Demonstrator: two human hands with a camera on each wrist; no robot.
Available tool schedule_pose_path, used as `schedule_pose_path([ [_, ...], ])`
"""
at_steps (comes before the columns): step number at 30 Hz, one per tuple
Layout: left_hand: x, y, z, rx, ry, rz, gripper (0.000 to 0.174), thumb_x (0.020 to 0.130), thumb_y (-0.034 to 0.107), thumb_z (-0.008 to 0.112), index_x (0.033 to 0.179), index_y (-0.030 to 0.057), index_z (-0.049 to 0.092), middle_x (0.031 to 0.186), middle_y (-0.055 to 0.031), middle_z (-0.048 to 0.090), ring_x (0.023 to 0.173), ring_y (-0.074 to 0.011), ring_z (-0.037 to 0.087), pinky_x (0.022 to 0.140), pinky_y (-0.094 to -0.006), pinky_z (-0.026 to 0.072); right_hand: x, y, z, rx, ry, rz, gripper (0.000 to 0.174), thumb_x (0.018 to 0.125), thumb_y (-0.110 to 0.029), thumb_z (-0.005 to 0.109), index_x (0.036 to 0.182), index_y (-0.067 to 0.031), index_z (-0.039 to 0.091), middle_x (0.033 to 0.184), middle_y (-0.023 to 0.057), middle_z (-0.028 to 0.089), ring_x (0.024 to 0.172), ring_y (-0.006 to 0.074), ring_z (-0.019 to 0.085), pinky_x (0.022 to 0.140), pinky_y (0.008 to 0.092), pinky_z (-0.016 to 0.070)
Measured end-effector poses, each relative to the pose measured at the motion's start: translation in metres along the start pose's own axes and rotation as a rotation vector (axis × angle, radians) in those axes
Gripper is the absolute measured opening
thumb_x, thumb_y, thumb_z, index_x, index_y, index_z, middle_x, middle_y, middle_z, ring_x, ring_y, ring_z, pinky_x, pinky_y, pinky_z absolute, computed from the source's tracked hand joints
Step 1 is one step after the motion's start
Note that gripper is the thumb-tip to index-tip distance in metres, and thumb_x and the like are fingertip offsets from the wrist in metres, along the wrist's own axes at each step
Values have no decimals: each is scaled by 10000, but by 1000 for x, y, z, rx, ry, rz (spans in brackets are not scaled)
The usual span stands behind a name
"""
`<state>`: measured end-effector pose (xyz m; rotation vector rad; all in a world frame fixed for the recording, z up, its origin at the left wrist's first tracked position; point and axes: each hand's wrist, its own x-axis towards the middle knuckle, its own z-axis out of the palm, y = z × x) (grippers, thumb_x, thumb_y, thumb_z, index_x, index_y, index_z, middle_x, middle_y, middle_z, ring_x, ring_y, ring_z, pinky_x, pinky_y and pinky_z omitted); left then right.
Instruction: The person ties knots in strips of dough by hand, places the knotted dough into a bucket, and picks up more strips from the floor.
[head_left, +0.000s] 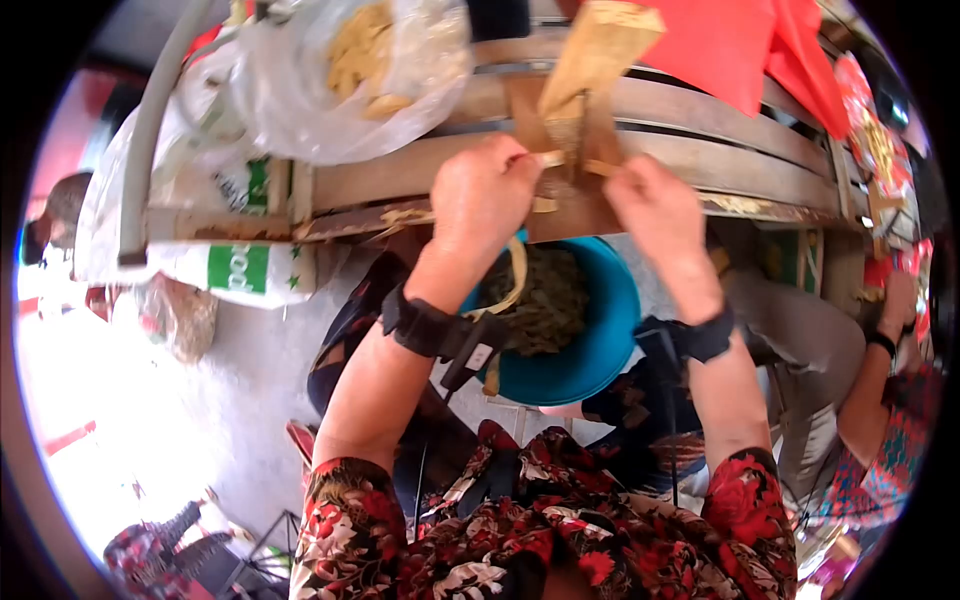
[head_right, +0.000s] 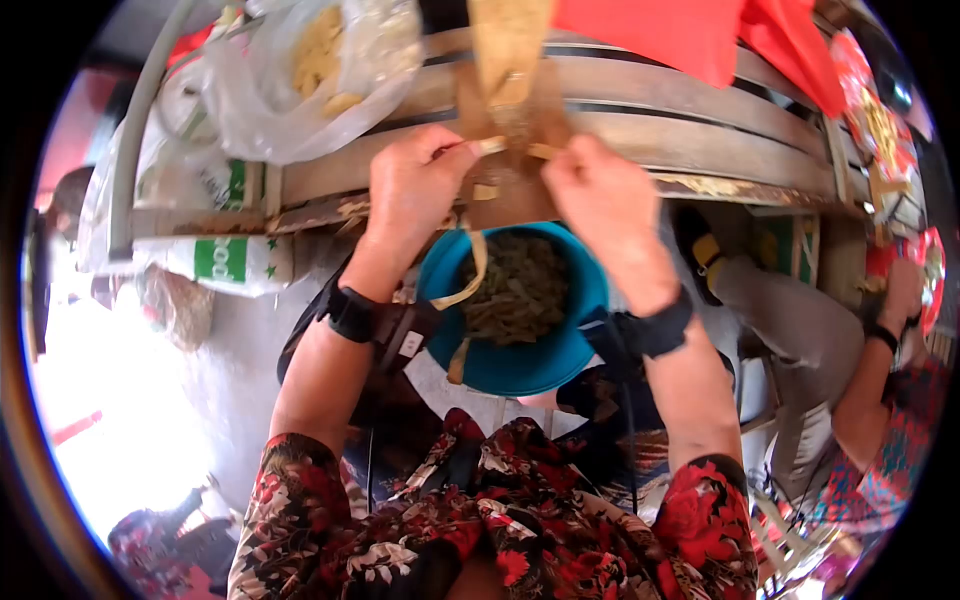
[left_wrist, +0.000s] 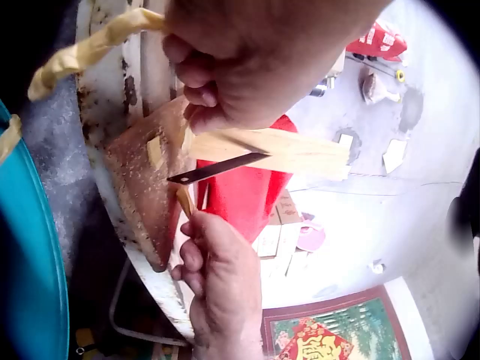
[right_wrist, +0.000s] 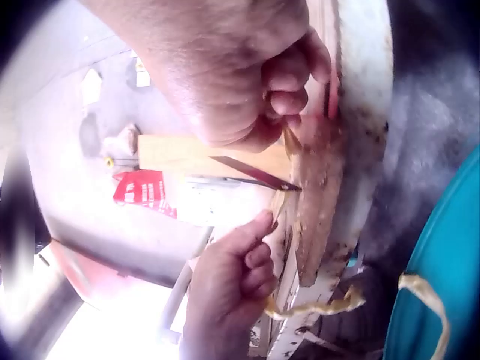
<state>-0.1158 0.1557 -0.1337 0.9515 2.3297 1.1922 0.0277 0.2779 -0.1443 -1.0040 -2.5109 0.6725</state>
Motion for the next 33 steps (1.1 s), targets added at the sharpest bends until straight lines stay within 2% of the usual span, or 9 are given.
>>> schedule_pose_path([
  [3,-22,4,-9,-249,-73,-33,140,818,141,644,822,2,662,728,-33,655,640,-64,559,581,-232,460,-15,-19,-35,114,-145,11,248,874,-282,573,913,-42,623,777,118,622,644,226,587,637,282,462],
  [6,-54,31,-13,-584,-203,52,129,846,120,619,911,9,629,726,-18,630,648,-43,542,551,-203,443,-45,-40,-36,707,-221,88,261,918,-249,537,975,-9,623,833,51,622,674,132,564,655,222,436],
  [10,-103,56,-50,-846,-376,86,163,850,90,610,1002,35,583,760,17,598,580,-29,506,487,-185,399,-73,-51,-53,1307,-1,269,194,905,-173,550,936,5,622,810,57,625,648,117,563,631,230,458],
  [13,-133,44,-70,-757,-474,158,99,831,93,641,916,44,653,702,22,583,569,-31,502,501,-190,403,-93,-67,-67,1256,-43,216,210,921,-165,504,918,26,590,803,105,614,670,150,571,639,259,466],
  [18,-158,34,-89,-645,-535,-238,248,807,265,676,799,17,675,656,-5,581,601,-70,524,532,-236,423,-138,-98,-78,1032,-16,-179,226,908,-142,465,917,68,549,858,178,598,733,203,579,681,299,476],
  [21,-168,35,-95,-594,-537,-69,252,785,252,662,764,1,665,631,-16,579,620,-73,528,544,-241,421,-166,-121,-85,876,-139,-375,204,883,-113,474,868,65,574,848,168,603,751,184,593,697,289,475],
  [25,-184,41,-91,-337,-187,172,62,722,-17,541,757,-10,592,740,-43,615,656,-78,540,562,-256,435,-175,-124,-80,920,-259,-56,166,895,-92,488,851,40,579,764,85,601,663,144,585,625,249,466],
  [28,-192,47,-100,-643,-319,73,156,757,-116,482,837,-9,564,869,-86,638,758,-121,598,657,-262,486,-166,-121,-81,1051,-392,269,186,906,-186,522,871,-18,593,720,22,593,588,78,553,509,187,426],
  [33,-201,57,-100,-1087,-447,-113,225,749,-114,580,952,-18,568,903,-103,638,771,-175,639,695,-268,516,-163,-106,-92,1340,-782,297,196,903,-201,551,848,-14,576,675,32,580,514,58,471,455,188,363],
])
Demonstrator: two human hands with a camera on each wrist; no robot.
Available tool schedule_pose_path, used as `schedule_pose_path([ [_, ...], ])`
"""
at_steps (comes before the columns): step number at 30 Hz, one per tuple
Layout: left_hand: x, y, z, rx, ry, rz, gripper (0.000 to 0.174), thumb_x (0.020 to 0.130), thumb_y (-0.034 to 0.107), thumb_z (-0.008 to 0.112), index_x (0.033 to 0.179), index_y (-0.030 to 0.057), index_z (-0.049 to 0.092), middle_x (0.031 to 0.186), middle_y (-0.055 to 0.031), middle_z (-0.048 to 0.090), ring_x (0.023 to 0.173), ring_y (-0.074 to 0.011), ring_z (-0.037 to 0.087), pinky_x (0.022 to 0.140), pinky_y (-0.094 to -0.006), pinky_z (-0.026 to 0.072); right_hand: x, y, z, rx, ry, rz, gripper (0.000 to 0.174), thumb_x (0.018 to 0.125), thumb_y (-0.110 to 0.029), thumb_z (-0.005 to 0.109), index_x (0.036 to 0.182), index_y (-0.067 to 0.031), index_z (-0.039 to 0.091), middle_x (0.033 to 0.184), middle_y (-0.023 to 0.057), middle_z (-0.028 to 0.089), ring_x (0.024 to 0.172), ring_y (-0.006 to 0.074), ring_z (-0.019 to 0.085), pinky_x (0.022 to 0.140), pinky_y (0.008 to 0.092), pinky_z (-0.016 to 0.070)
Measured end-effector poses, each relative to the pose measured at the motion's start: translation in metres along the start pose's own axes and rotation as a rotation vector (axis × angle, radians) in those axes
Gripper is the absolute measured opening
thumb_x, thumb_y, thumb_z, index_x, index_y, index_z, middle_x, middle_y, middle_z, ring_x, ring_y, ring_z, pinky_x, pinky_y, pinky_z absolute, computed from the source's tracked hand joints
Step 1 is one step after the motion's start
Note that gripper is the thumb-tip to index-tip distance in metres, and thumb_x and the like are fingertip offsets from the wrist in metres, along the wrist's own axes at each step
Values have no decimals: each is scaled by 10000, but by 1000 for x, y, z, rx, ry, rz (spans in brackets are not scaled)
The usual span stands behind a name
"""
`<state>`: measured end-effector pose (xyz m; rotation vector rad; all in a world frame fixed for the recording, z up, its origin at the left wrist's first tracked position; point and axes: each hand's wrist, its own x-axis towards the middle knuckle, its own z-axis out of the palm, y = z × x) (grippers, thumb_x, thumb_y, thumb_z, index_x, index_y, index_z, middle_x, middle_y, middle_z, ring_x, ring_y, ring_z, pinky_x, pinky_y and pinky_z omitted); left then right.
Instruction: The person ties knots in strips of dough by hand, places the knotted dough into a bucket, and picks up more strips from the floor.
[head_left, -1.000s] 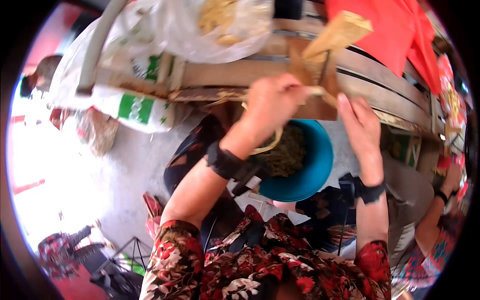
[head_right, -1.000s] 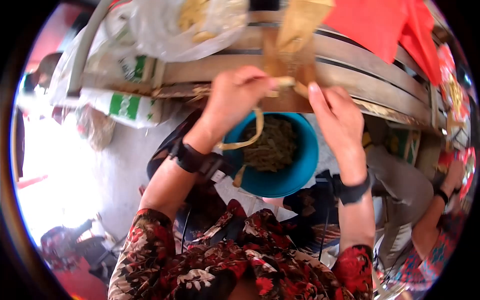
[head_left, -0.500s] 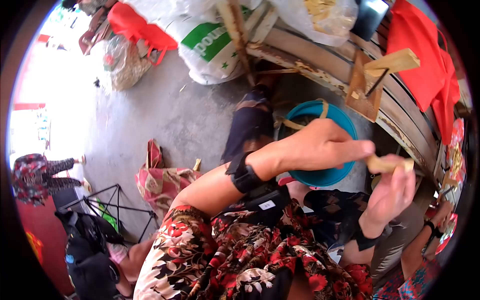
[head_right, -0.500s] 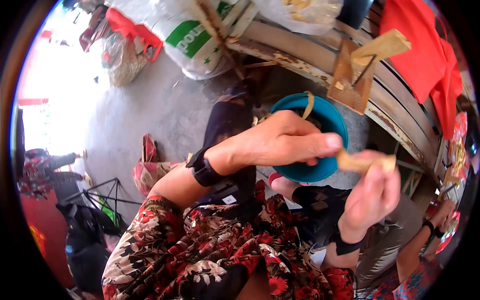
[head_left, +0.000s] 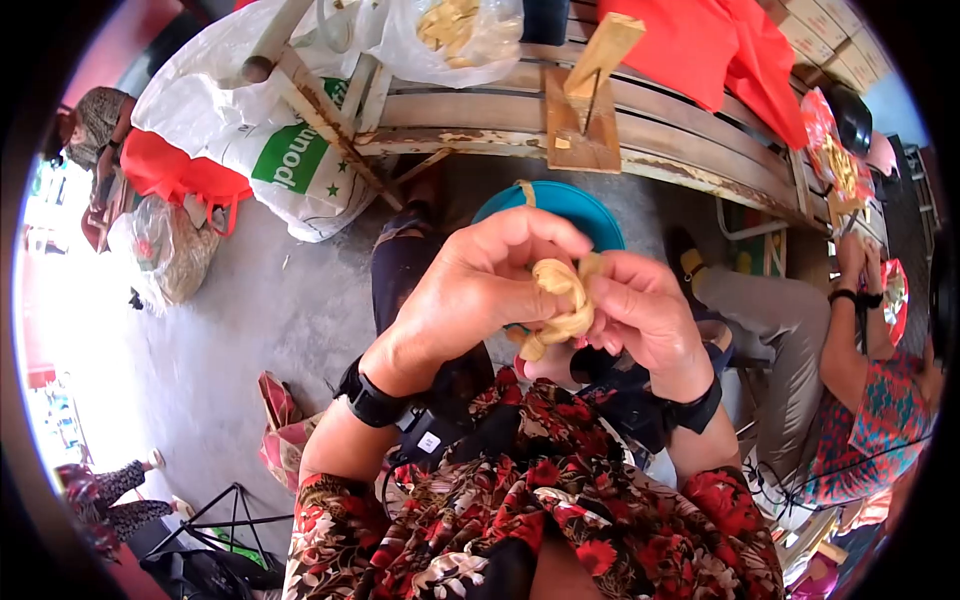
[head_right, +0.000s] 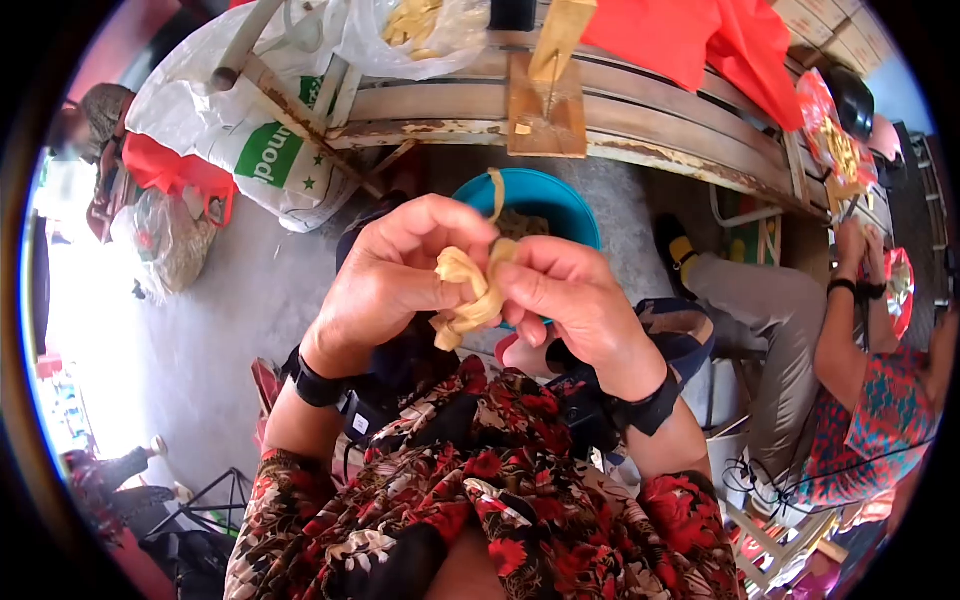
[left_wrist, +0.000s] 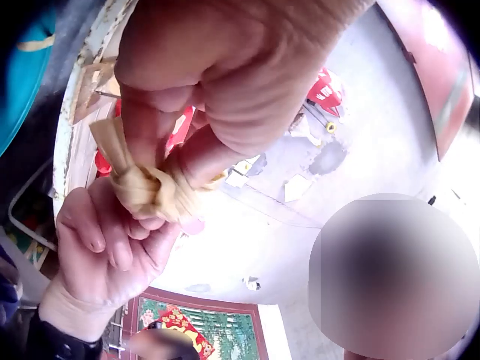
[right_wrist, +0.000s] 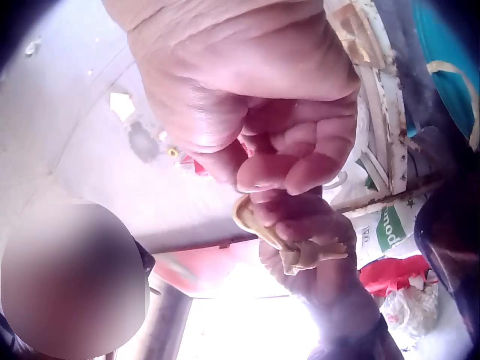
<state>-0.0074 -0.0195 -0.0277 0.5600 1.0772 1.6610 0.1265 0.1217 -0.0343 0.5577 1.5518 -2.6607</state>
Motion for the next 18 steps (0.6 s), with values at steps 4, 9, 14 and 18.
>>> schedule_pose_path([
  [4,-4,3,13,113,35,-93,174,741,-76,600,906,-20,594,849,-78,635,686,-131,608,630,-237,494,-8,-1,-1,-44,-45,-57,207,895,-228,582,870,-24,569,709,17,565,536,35,456,466,172,358],
  [9,3,1,22,544,175,4,150,755,-28,605,905,-21,619,829,-48,640,709,-88,584,633,-215,479,-13,15,12,-405,257,-416,261,865,-101,606,1093,-30,503,835,8,560,562,10,445,483,170,378],
  [14,7,-19,19,392,77,165,224,784,3,631,1007,-7,608,827,-36,646,726,-86,600,652,-224,490,-17,15,10,-217,340,-390,359,851,-23,573,1193,-25,462,889,59,601,563,16,487,445,164,375],
  [18,7,-6,19,56,132,-46,182,817,44,593,982,-25,565,873,-84,637,788,-154,626,684,-260,516,-25,11,2,237,68,-290,462,850,-2,531,1290,-23,390,904,90,618,499,23,432,405,158,319],
])
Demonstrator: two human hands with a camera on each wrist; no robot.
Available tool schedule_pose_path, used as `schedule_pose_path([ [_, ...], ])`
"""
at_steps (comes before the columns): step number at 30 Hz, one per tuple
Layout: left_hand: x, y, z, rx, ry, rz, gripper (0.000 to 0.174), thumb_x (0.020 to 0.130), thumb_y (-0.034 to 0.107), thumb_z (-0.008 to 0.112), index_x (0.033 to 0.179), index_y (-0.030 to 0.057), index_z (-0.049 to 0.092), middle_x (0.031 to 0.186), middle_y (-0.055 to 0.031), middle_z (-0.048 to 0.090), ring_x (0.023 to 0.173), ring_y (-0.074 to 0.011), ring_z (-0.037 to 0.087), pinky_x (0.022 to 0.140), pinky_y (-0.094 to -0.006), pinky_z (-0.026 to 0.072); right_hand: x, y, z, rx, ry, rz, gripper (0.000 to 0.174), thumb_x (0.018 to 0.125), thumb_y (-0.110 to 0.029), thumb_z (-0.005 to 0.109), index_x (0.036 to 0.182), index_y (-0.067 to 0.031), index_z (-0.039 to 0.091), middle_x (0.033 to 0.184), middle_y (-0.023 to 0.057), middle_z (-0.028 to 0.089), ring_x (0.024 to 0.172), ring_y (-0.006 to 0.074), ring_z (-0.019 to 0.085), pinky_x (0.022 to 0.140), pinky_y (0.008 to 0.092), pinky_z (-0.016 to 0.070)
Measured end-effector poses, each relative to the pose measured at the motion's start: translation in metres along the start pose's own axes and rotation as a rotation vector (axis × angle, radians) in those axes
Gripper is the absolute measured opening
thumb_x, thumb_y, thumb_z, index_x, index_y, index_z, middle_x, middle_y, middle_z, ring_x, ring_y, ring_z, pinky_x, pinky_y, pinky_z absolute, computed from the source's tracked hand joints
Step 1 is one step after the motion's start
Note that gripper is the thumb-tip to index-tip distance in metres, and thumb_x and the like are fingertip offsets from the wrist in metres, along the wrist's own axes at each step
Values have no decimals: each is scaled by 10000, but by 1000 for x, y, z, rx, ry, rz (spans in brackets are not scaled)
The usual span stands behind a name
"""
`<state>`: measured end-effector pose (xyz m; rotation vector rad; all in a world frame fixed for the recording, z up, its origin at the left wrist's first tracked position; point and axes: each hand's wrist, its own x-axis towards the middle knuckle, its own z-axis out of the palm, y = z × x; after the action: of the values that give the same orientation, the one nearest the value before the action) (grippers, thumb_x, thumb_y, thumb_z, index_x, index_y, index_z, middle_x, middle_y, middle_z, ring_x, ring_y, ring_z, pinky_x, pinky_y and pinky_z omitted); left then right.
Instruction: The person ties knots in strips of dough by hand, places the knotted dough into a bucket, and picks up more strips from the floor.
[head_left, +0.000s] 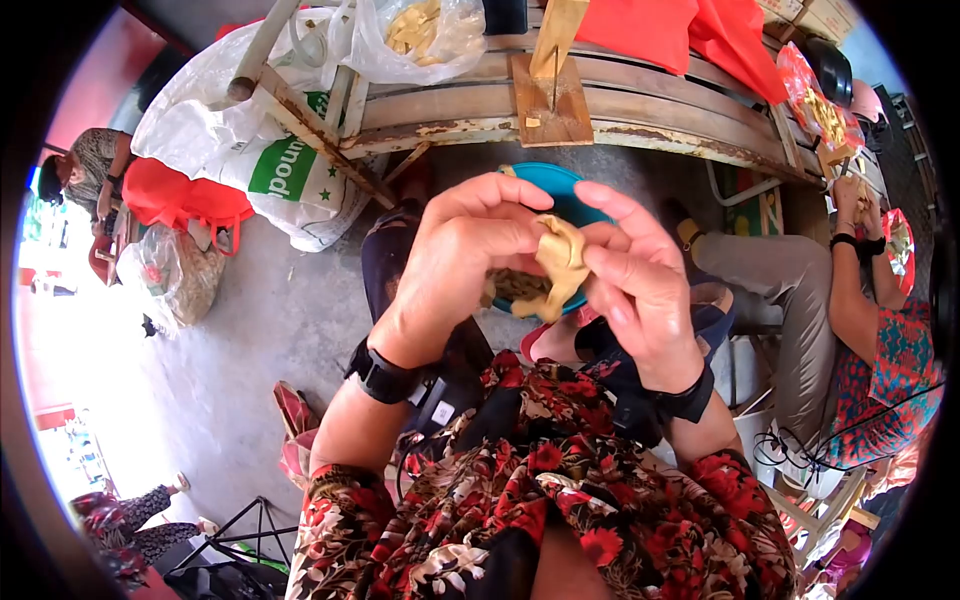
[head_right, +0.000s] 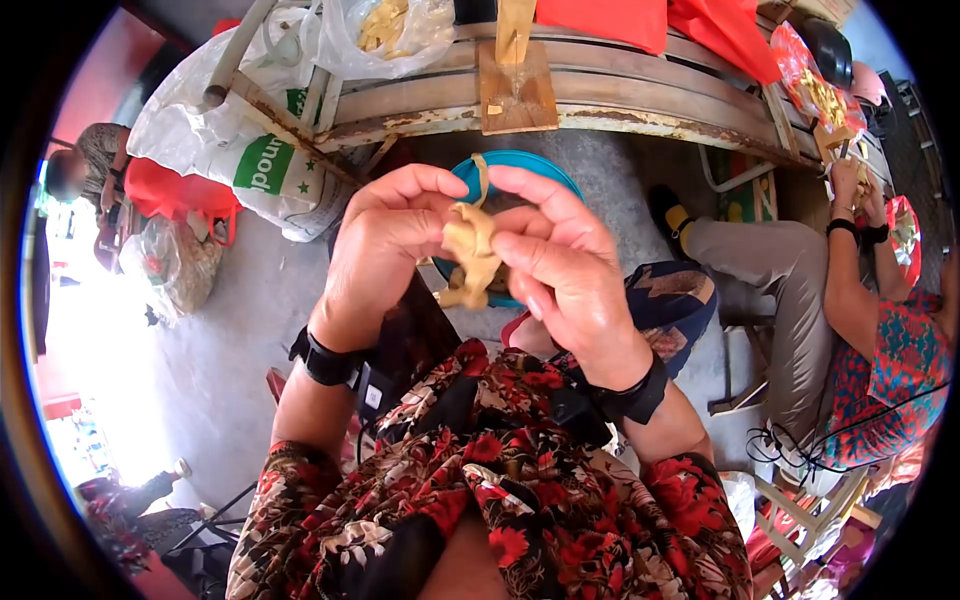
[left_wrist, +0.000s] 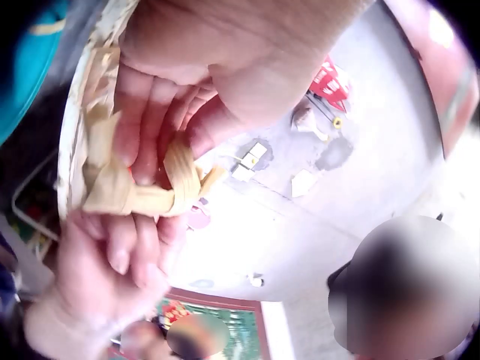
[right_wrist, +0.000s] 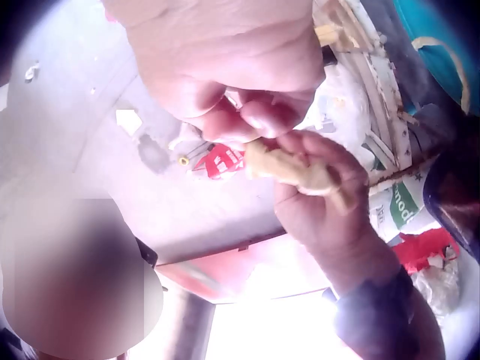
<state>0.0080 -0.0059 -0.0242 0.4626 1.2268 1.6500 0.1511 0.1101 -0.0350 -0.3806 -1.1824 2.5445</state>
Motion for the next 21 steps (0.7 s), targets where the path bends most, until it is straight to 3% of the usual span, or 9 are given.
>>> schedule_pose_path([
  [4,-9,-4,10,-164,-83,-160,161,842,109,569,948,-12,555,843,-94,631,742,-185,638,662,-278,525,-4,0,-2,36,-98,-68,490,861,-15,530,1320,-39,357,911,91,616,509,26,451,413,151,311],
  [6,-14,1,14,-121,-172,-323,173,865,156,549,936,-2,551,793,-93,623,681,-192,636,619,-273,522,-6,-3,4,-226,-45,-100,470,879,-27,527,1316,-41,355,912,81,616,543,26,484,439,150,344],
  [10,-13,-14,5,-178,-262,-258,272,897,279,535,912,8,548,723,-71,593,572,-151,591,505,-238,473,-10,5,18,-440,37,-304,372,907,-52,519,1262,-34,407,900,54,611,613,21,520,511,150,400],
  [12,-16,-7,10,36,-182,-218,324,907,335,524,897,12,545,701,-54,578,527,-131,564,459,-223,440,-11,10,6,-639,194,-393,184,900,-141,570,1026,-17,522,798,2,569,632,17,484,553,165,402],
  [14,-19,-5,15,258,-114,-119,303,912,317,537,897,14,537,670,-14,545,522,-72,512,436,-199,383,-19,-9,-6,-547,41,-128,200,904,-221,574,883,-26,540,722,-27,523,617,11,451,527,169,377],
  [16,-18,-8,18,391,-91,-40,254,902,266,567,906,14,535,643,15,518,534,-43,481,455,-192,370,-21,-13,8,-776,67,79,278,930,-235,522,735,-38,519,640,-42,477,553,5,391,456,174,302],
  [17,-19,-8,23,280,-47,-55,214,864,180,625,984,16,560,610,48,480,550,-21,429,486,-181,345,-21,-10,9,-705,47,59,276,936,-222,506,731,-38,516,633,-39,480,532,7,392,448,170,300],
  [20,-32,6,-9,282,-252,53,327,833,204,650,1085,22,550,602,55,452,481,-23,361,430,-183,262,-35,-19,-6,-275,-3,69,294,951,-214,472,718,-39,515,627,-28,498,488,25,416,435,171,310],
  [21,-31,6,-13,316,-151,46,422,787,184,695,1148,26,543,606,64,455,485,-15,359,435,-176,260,-35,-20,-9,-289,-11,82,314,955,-251,466,747,-29,541,640,-10,531,485,48,468,449,177,357],
])
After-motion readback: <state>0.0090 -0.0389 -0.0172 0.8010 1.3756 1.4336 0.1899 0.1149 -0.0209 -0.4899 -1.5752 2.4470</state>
